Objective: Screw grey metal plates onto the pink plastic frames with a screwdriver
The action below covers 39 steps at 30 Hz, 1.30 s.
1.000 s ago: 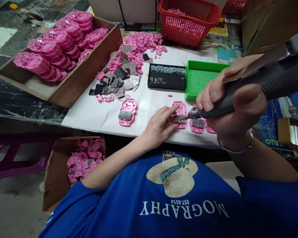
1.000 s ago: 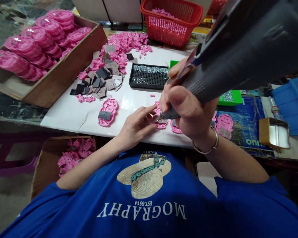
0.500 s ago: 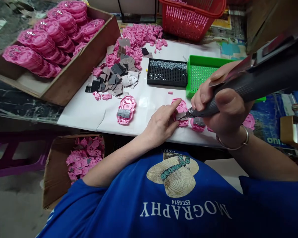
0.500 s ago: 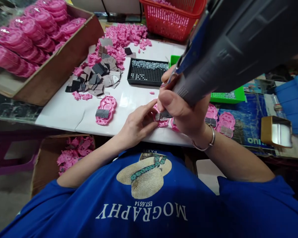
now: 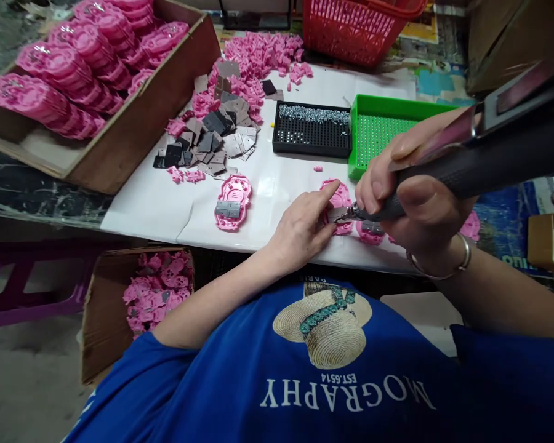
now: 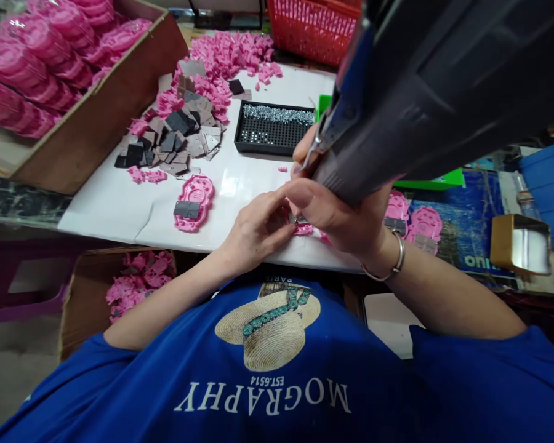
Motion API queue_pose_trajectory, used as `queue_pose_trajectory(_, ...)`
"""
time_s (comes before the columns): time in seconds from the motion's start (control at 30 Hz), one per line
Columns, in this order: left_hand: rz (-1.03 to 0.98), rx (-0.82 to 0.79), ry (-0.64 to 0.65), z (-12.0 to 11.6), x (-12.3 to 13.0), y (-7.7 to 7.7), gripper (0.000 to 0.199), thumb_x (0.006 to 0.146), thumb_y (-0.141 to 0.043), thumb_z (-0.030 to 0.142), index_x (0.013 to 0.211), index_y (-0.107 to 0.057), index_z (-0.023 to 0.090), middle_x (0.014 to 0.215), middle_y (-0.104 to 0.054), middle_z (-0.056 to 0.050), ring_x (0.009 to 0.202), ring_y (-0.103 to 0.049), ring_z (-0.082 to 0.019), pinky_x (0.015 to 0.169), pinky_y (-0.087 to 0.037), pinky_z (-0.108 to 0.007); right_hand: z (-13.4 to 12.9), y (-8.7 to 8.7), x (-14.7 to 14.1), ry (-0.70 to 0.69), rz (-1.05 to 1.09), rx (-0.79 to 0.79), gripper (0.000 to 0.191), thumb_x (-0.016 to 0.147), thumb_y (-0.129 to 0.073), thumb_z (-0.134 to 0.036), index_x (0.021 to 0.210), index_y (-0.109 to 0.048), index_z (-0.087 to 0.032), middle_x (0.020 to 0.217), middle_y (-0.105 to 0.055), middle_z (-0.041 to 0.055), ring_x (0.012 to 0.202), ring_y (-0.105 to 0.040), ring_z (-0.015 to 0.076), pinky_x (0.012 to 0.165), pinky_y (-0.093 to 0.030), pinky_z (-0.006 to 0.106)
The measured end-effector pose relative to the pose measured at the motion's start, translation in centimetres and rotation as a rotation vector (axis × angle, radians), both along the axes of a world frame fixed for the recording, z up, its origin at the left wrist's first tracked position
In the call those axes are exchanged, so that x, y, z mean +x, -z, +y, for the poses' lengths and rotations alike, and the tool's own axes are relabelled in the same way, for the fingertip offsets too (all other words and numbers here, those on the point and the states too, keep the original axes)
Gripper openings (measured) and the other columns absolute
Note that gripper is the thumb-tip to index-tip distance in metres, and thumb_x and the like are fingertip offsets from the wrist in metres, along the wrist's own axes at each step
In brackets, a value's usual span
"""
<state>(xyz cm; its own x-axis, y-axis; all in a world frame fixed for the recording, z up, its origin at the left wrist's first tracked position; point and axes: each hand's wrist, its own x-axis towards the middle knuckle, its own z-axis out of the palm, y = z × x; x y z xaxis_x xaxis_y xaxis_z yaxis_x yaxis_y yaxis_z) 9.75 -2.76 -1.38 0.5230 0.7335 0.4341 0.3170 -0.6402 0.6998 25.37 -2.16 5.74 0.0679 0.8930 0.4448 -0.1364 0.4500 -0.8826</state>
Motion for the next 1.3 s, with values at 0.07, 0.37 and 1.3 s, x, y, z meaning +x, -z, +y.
queue_pose_trajectory(0.07, 0.023, -0.002, -0.007, -0.1, 0.0, -0.1, 0.047, 0.090, -0.058, 0.016, 0.135, -0.048, 0.013, 0.099, -0.063, -0.008, 0.091, -0.056, -0.018, 0.081, -0.048, -0.032, -0.1, -0.2, 0.0, -0.052, -0.023, 0.015, 0.033, 0.064, -0.083, -0.045, 0.075, -0.057, -0.028, 0.060, -0.049, -0.0046, 0.055, -0.055, 0.0156, 0.049, -0.048, 0.033)
queue_pose_trajectory(0.37, 0.009, -0.024, 0.010, 0.0, -0.2, 0.3, 0.062, 0.088, -0.059, 0.013, 0.147, -0.038, 0.014, 0.106, -0.065, -0.007, 0.090, -0.057, -0.016, 0.082, -0.048, -0.030, 0.8, -0.6, -0.2, -0.105, 0.088, 0.025, 0.023, 0.068, -0.080, -0.038, 0.076, -0.062, -0.026, 0.055, -0.047, -0.0068, 0.037, -0.040, 0.0094, 0.037, -0.034, 0.028)
queue_pose_trajectory(1.3, 0.036, -0.090, 0.075, 0.2, -0.4, -1.1, 0.056, 0.095, -0.052, 0.010, 0.148, -0.037, 0.020, 0.097, -0.062, -0.007, 0.085, -0.054, -0.018, 0.074, -0.050, -0.032, 7.1, -0.2, 4.5, 0.241, 0.093, 0.046, 0.024, 0.064, -0.079, -0.044, 0.082, -0.068, -0.033, 0.058, -0.050, -0.0051, 0.039, -0.039, 0.0104, 0.037, -0.032, 0.029)
